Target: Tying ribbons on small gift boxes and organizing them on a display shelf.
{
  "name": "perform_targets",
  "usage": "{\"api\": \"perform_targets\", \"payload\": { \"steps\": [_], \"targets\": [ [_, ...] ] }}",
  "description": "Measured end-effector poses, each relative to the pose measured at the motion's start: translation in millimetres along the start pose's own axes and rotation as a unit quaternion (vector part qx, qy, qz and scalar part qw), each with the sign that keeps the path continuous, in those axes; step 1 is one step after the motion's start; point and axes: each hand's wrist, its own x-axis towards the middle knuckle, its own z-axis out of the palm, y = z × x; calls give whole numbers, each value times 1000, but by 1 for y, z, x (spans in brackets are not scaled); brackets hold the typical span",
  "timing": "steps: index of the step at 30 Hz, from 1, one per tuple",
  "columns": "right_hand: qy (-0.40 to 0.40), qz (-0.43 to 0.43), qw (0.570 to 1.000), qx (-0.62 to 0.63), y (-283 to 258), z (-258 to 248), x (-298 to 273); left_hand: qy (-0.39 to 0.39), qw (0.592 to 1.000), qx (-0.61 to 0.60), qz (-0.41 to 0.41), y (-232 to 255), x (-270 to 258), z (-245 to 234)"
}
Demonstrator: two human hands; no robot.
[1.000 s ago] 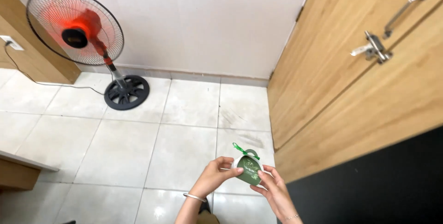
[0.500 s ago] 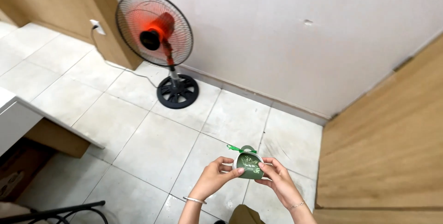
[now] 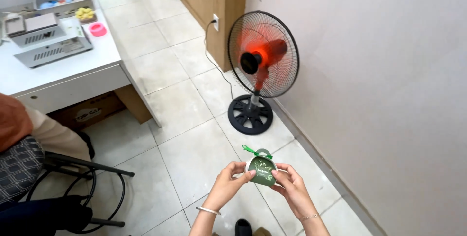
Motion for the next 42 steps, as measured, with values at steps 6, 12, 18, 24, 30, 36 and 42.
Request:
{"api": "perform_targets", "payload": {
  "steps": [6,12,18,24,30,36,42],
  "targets": [
    [-75,11,996,-49,-36,12,86,90,992,-48,-72,11,44,-12],
    [-114,60,991,-32,-55,55,160,142,979,-105,-101,7,98,-54],
    [-161,38,986,-31,-88,106,255,155,980,-107,-69,27,178,-120],
    [-199,20,980,-2,-142,169,368,141,982,-114,-51,88,276,-211],
    [-175,58,983,-21,-172,226,473,154,982,-97,-59,119,368,-282],
    [-164,102,979,-58,-200,272,569,211,974,-63,-54,143,444,-323],
    [-203,87,970,-102,-250,337,695,286,955,-77,-24,145,559,-381]
  ]
}}
